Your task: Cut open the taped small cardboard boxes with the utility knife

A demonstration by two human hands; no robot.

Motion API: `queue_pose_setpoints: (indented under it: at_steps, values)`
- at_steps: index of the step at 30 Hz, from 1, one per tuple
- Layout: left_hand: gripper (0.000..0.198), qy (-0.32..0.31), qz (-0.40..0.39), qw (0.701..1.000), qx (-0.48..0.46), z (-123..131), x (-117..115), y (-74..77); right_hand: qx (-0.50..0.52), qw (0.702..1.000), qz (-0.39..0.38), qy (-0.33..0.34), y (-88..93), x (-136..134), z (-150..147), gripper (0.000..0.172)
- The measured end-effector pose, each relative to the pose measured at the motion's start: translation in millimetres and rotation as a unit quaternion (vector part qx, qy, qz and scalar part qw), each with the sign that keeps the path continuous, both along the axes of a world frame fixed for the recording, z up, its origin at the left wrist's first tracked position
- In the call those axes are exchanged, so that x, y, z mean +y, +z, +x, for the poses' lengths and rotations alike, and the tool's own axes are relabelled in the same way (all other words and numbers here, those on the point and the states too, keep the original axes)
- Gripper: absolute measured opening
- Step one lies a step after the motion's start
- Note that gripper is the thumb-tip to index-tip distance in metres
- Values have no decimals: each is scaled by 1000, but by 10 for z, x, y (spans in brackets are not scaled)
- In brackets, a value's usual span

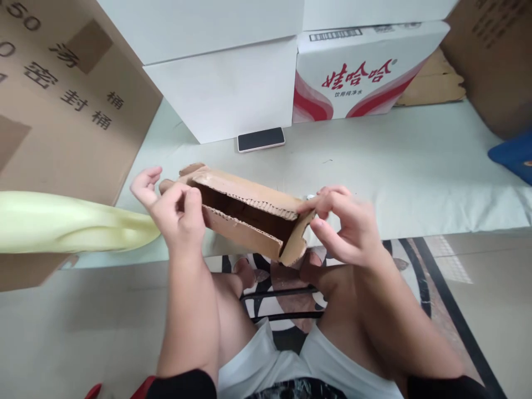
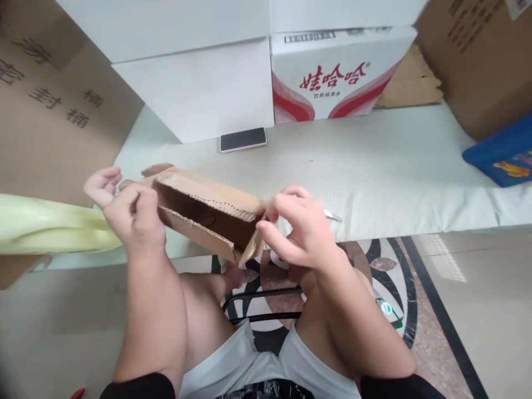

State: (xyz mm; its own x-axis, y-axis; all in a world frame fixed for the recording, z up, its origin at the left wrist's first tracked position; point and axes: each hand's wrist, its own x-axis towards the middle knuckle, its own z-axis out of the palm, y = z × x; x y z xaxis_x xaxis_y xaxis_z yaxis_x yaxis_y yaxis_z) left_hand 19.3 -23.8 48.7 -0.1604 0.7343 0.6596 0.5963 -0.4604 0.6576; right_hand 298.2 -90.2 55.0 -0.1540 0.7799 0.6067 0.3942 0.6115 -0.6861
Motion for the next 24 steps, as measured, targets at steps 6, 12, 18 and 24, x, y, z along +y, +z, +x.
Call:
queue_pose_setpoints:
  at_steps: [6, 12, 18, 24]
  values:
    - [33, -58, -40, 996, -63, -135, -30, 106, 15, 999, 26, 12, 46, 61, -52, 17]
    - [26, -93, -61, 994, -10, -248, 3, 90, -83, 997, 7, 5, 8, 55, -42, 41]
    - [22, -123, 28, 989, -76, -282, 216, -173, -101, 991, -5, -86, -176, 108, 12, 49]
    - [27, -102, 54, 988, -107, -227, 260, -287, 15, 995, -6, -96, -235, 225, -116, 46]
